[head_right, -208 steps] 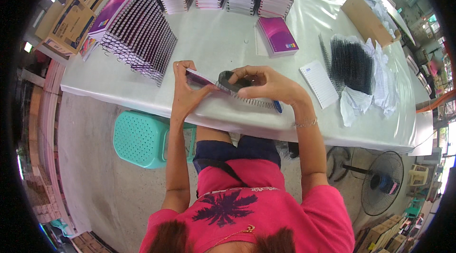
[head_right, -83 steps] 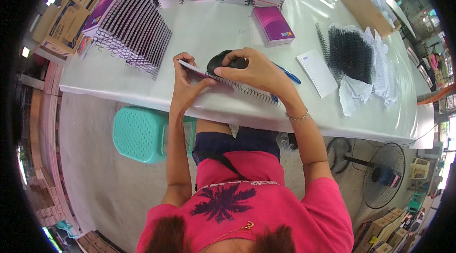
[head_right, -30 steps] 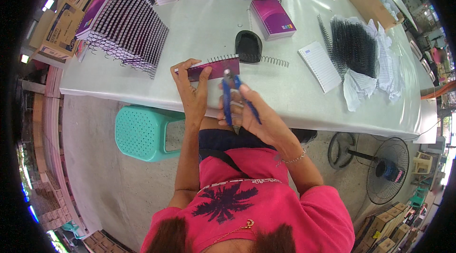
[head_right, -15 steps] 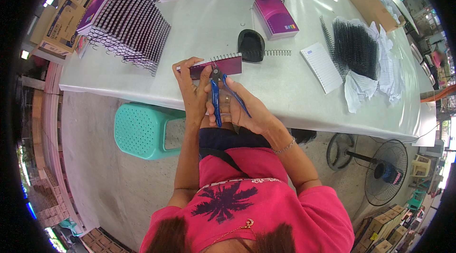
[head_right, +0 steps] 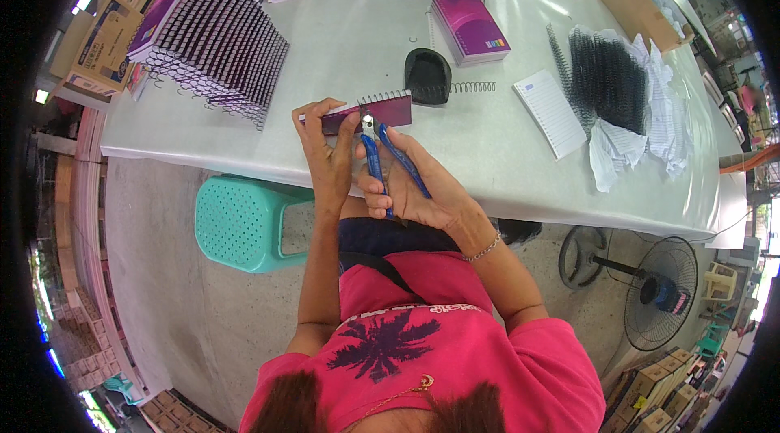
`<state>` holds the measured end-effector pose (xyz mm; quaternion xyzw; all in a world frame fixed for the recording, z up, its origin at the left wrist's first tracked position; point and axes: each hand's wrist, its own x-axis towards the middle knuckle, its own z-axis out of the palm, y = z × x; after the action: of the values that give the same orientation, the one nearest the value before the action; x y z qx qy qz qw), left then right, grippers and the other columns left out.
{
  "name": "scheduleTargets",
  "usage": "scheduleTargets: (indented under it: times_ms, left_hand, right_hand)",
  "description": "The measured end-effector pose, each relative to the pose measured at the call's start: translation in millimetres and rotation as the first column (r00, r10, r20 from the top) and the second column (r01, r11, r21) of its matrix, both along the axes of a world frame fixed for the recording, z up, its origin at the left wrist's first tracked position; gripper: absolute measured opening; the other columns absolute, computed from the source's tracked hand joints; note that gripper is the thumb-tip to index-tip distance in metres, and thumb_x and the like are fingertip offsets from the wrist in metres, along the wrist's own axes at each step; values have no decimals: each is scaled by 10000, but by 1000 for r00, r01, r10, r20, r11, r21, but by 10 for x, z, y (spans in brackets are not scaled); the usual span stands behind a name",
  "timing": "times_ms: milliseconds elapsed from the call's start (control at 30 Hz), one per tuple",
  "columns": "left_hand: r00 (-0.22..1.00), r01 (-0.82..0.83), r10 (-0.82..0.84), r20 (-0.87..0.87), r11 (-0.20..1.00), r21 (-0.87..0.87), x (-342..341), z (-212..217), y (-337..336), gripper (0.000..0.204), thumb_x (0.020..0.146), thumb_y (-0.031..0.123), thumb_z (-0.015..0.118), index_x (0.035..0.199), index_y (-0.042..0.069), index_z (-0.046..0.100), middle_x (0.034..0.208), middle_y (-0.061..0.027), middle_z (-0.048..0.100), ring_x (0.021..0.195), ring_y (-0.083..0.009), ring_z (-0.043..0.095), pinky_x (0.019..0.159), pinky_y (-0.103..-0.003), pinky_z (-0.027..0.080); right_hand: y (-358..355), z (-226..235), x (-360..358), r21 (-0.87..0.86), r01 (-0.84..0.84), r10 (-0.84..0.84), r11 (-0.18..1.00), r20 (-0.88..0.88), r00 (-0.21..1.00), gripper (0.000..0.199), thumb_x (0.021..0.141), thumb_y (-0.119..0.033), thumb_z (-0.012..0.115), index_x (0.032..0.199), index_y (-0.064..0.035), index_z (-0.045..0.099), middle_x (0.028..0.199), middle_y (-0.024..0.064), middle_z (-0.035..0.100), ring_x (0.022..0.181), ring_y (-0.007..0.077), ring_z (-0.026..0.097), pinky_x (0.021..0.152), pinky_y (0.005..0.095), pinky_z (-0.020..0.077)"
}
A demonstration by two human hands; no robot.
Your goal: The person binds notebooks by sliding a plastic spiral through pre-punched holes in a stack of paper and covers, then clips the excess spiral with a hand tool.
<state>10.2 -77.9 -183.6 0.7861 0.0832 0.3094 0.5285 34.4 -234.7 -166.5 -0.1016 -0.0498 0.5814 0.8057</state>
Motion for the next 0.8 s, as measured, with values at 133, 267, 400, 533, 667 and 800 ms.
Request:
scheduleTargets:
  times_ms: [133, 267, 400, 533, 667, 800]
  left_hand:
    - [1000, 6, -6, 4, 1000, -5, -9, -3, -3, 278, 927, 230, 685, 1120, 65, 572, 1094, -111, 438, 1011, -244, 524, 874, -362, 440]
    - [1000, -9, 9, 9, 999, 35, -16, -7, 4, 270, 925, 224, 685, 1114, 67, 573, 1090, -110, 437, 1001, -240, 525, 872, -360, 439]
    - [1000, -7, 6, 22, 999, 46, -15, -11, 0, 251, 925, 201, 681, 1109, 68, 573, 1087, -109, 439, 990, -240, 527, 865, -362, 442]
    - [997, -5, 6, 72, 1000, -27, 3, -9, -20, 224, 893, 170, 703, 1073, 75, 610, 1044, -110, 440, 983, -257, 476, 833, -378, 423]
    - [997, -8, 12, 82, 999, -46, 28, 5, -35, 236, 893, 172, 701, 1082, 71, 603, 1043, -114, 442, 980, -262, 487, 841, -377, 426]
    - [997, -19, 23, 67, 998, -63, 45, 37, -39, 246, 901, 184, 690, 1093, 65, 591, 1042, -121, 445, 976, -272, 499, 851, -380, 428]
  right_hand:
    - [45, 129, -56, -78, 30, -31, 996, -14, 999, 460, 1048, -515, 342, 1129, -105, 535, 820, 74, 511, 701, 198, 523, 730, 345, 456]
    - [68, 190, -71, -87, 33, -35, 996, -23, 999, 454, 1049, -512, 343, 1130, -110, 539, 818, 63, 501, 707, 188, 511, 766, 358, 440]
    - [58, 115, -80, -58, 53, -53, 997, -4, 999, 460, 1044, -522, 359, 1141, -111, 542, 803, 47, 490, 657, 151, 480, 703, 324, 435]
    - [76, 166, -124, -130, 103, -100, 986, 27, 995, 465, 1036, -537, 378, 1127, -110, 540, 777, 29, 474, 612, 121, 445, 607, 290, 414]
    - [106, 207, -133, -151, 122, -120, 981, 24, 993, 458, 1034, -538, 385, 1110, -111, 533, 762, 22, 465, 596, 112, 417, 527, 263, 364]
    - [164, 264, -125, -127, 138, -142, 982, -26, 990, 446, 1036, -529, 387, 1107, -111, 525, 768, 22, 468, 593, 114, 398, 506, 255, 332]
